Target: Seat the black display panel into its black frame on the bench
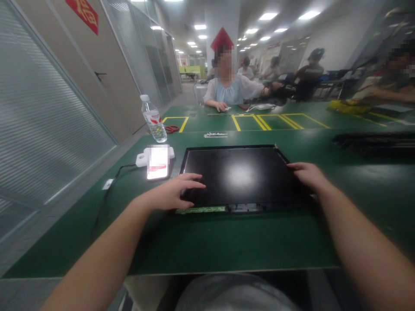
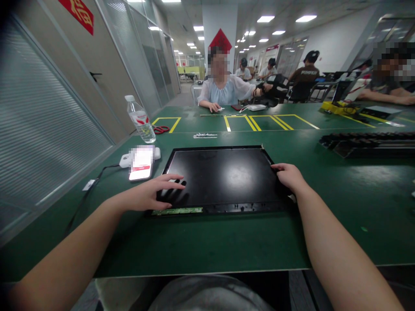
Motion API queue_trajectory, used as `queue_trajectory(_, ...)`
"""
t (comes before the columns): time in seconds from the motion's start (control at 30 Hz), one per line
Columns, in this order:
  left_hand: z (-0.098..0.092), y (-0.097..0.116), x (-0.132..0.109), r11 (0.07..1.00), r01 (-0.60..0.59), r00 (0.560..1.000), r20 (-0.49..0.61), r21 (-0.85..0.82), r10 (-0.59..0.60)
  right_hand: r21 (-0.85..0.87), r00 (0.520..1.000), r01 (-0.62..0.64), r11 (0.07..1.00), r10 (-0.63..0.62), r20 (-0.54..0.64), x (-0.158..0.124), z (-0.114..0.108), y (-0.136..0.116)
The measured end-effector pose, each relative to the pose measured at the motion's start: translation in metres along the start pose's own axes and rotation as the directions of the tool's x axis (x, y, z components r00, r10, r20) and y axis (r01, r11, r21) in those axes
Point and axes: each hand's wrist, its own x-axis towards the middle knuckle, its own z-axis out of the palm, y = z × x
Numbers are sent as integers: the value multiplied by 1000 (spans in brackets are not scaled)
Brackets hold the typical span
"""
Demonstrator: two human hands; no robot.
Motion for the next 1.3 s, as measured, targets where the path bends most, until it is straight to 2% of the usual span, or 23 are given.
queue_trajectory(0.13,1,2,-1,1000,-9,1000,2,-3,9,46,997,-77,996,76,26,0,0,-1)
queue_trajectory(0.43,1,5,-1,1000,-5,999,44,4,5,42,999,-35,998,35,6,0,-1,-2)
queue_trajectory(0.67,2,5,-1,999,-25,999,38,20,24,2,995,-101,995,101,16,-5,-2,-9)
queue_trajectory(0.93,2,5,-1,1000,-21,999,49,11,20,5,998,-57,998,57,20,0,-2,-3)
queue_trajectory(1.13,1,6,1,1000,-11,1000,2,4,11,11,1000,-26,1000,26,7,2,-2,1)
queue_trajectory(1.3,3,6,4,1000,16,999,-40,1,-16,9,998,-58,998,57,20,1,-1,1)
